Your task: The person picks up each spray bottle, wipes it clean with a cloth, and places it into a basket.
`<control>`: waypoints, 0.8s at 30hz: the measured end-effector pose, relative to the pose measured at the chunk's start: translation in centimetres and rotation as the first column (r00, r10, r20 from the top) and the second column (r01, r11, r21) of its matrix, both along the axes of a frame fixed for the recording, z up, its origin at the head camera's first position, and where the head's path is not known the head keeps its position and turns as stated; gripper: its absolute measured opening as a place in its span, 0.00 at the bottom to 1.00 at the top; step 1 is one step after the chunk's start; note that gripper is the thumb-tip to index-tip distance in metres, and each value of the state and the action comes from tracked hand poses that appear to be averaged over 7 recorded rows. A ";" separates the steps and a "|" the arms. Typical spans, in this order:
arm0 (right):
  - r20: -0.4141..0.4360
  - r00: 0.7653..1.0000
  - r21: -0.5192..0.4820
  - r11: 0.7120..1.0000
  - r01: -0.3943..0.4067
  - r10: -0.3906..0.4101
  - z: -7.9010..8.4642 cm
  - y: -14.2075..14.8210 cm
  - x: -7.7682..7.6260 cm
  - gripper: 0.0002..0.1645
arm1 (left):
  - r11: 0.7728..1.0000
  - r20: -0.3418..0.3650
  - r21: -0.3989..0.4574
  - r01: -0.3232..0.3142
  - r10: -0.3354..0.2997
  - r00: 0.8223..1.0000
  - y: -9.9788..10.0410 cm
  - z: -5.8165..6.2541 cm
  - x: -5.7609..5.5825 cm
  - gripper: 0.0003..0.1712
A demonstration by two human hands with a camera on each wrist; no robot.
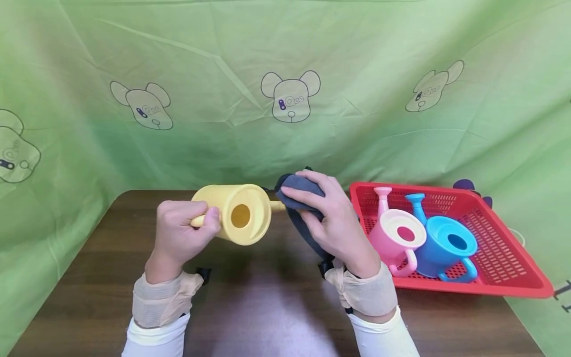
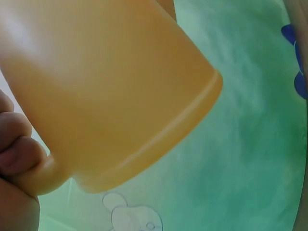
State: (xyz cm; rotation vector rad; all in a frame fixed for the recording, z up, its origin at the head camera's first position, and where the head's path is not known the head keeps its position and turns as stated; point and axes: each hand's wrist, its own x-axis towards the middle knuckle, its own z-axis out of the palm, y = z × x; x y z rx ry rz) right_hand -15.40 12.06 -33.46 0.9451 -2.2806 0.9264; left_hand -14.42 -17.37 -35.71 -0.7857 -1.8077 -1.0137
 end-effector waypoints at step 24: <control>0.253 0.923 -0.301 0.930 -0.210 0.291 0.5 2.4 0.0 0.26 | 0.673 -0.056 0.642 0.367 -0.436 0.898 -1.4 0.4 0.8 0.21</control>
